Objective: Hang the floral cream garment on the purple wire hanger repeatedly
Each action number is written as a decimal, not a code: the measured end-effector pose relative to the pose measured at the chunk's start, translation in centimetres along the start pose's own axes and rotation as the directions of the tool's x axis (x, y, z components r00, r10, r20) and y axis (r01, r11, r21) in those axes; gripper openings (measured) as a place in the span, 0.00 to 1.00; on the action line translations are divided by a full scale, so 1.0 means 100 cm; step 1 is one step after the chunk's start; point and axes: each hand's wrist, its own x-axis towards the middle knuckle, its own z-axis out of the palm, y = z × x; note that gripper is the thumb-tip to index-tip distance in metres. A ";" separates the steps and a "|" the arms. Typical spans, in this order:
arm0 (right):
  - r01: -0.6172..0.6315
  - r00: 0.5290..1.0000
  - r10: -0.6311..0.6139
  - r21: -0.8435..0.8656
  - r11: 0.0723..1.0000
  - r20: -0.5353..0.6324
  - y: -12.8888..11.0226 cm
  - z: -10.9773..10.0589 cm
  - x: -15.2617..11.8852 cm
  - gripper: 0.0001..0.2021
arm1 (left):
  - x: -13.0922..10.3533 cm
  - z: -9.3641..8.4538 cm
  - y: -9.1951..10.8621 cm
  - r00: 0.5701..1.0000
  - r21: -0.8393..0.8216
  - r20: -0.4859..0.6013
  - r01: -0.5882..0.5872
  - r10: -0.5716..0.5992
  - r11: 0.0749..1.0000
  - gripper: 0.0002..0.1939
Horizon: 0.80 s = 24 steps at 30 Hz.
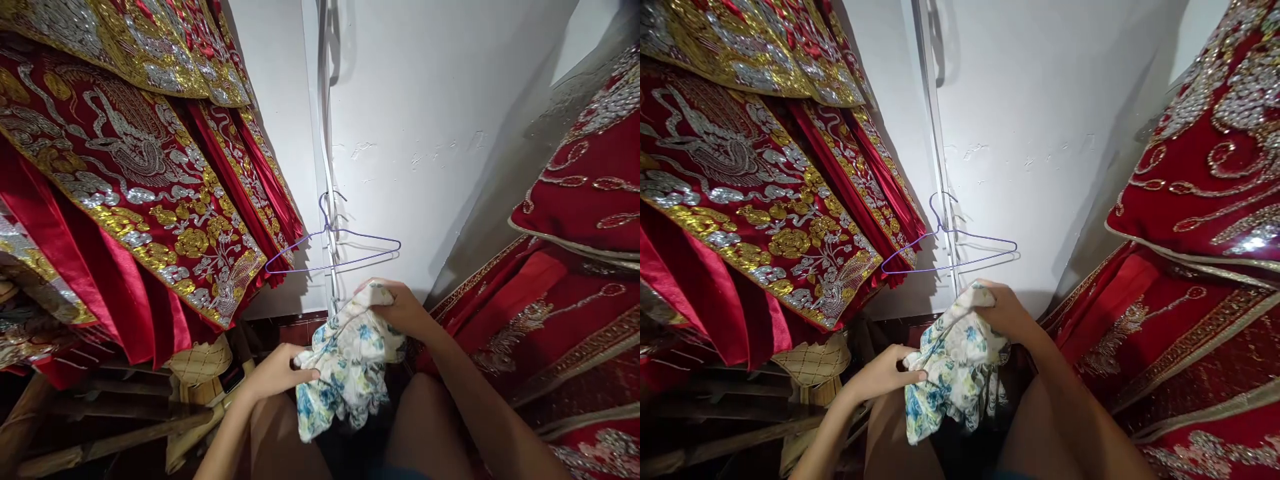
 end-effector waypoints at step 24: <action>-0.117 0.986 0.098 -0.147 0.982 -0.134 0.068 -0.004 0.055 0.08 | -0.015 -0.058 0.009 0.801 0.399 -0.550 0.500 -0.235 0.769 0.24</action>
